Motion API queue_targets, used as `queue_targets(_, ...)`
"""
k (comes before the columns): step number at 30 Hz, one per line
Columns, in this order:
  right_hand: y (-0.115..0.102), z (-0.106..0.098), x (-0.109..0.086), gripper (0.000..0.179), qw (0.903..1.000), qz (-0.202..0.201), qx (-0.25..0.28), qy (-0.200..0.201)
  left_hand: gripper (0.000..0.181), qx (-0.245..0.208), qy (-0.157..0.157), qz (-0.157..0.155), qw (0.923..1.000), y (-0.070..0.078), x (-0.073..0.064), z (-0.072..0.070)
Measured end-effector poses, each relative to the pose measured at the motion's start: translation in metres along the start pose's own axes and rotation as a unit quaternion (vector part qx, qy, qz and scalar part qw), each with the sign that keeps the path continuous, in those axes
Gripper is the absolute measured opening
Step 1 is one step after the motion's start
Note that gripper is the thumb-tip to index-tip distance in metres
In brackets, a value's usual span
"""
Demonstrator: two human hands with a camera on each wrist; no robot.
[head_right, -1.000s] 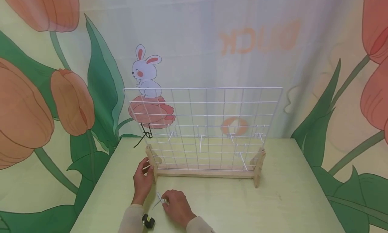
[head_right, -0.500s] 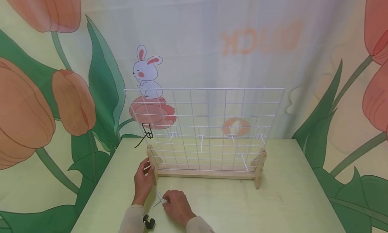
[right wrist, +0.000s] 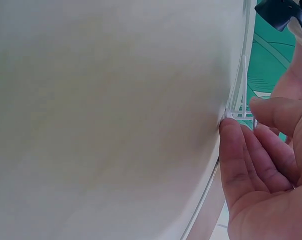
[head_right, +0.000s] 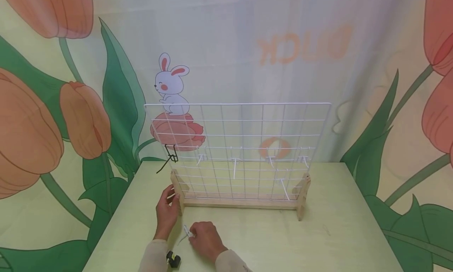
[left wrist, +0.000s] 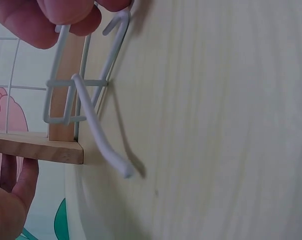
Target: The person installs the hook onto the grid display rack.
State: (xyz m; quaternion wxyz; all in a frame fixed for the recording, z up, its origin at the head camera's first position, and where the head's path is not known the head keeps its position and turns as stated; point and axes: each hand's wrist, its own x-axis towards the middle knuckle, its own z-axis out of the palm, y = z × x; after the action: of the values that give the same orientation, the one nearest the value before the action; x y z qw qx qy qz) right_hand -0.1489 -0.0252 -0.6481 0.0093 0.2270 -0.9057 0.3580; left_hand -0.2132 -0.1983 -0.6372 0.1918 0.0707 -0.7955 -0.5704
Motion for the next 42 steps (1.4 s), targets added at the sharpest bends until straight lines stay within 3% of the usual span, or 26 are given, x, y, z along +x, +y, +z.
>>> queue_targets(8, 0.002, -0.008, 0.000, 0.015, 0.9997, -0.020, -0.003, 0.011, 0.044, -0.005, 0.000, 0.000, 1.0000, -0.001, 0.000, 0.000)
queue_targets(21, 0.015, -0.006, 0.008, 0.017, 0.9997, -0.017, 0.004, 0.019, 0.046, -0.008, -0.001, -0.004, 1.0000, -0.002, 0.001, -0.001)
queue_targets(30, 0.019, -0.010, 0.014, 0.012, 0.9994, 0.011, 0.028, 0.017, 0.045, -0.002, -0.001, 0.009, 1.0000, -0.004, 0.002, -0.001)
queue_targets(42, 0.026, -0.007, 0.025, 0.008, 0.9948, 0.050, 0.087, 0.015, 0.044, -0.008, -0.007, 0.000, 0.9999, -0.004, 0.002, -0.002)
